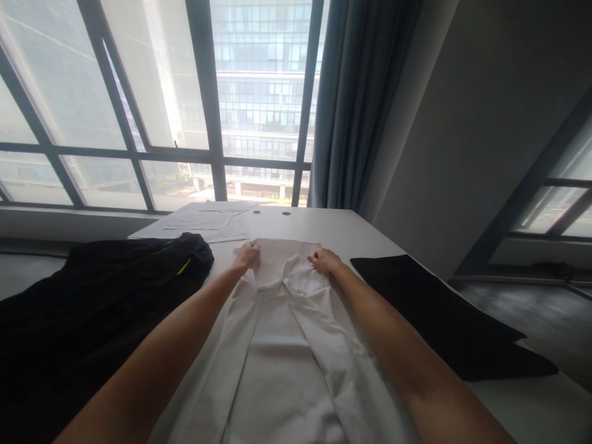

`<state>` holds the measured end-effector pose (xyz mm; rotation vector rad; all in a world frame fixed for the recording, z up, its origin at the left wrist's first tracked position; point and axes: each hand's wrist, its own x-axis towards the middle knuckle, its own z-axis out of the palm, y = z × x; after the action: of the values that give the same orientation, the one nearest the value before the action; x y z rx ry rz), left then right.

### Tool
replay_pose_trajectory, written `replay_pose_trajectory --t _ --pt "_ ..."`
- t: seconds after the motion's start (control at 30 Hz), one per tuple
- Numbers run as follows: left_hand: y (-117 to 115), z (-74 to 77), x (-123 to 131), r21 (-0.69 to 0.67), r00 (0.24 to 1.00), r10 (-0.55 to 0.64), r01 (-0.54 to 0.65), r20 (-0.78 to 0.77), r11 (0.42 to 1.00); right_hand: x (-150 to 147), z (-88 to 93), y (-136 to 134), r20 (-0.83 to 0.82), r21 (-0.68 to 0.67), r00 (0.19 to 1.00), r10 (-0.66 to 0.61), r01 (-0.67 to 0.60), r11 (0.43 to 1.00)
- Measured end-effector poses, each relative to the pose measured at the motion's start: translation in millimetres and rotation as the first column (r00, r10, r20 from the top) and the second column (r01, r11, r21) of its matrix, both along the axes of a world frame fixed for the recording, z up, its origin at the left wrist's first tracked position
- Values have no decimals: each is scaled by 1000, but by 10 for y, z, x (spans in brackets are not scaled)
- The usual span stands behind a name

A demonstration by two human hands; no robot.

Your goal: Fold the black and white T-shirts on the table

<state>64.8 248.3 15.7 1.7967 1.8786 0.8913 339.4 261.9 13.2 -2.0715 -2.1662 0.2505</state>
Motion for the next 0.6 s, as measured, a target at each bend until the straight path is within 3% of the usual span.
replay_pose_trajectory --t 0.27,0.47,0.6 --pt "59 -200 -113 -127 991 130 -123 41 984 -69 -1 -113 66 -19 992 111 -110 994" --pt "102 -201 -145 -81 992 120 -123 -39 989 214 206 -126 -49 103 991 121 -115 988" --pt "131 -201 -73 -50 991 81 -86 -106 995 379 299 -160 -55 10 989 134 -134 991"
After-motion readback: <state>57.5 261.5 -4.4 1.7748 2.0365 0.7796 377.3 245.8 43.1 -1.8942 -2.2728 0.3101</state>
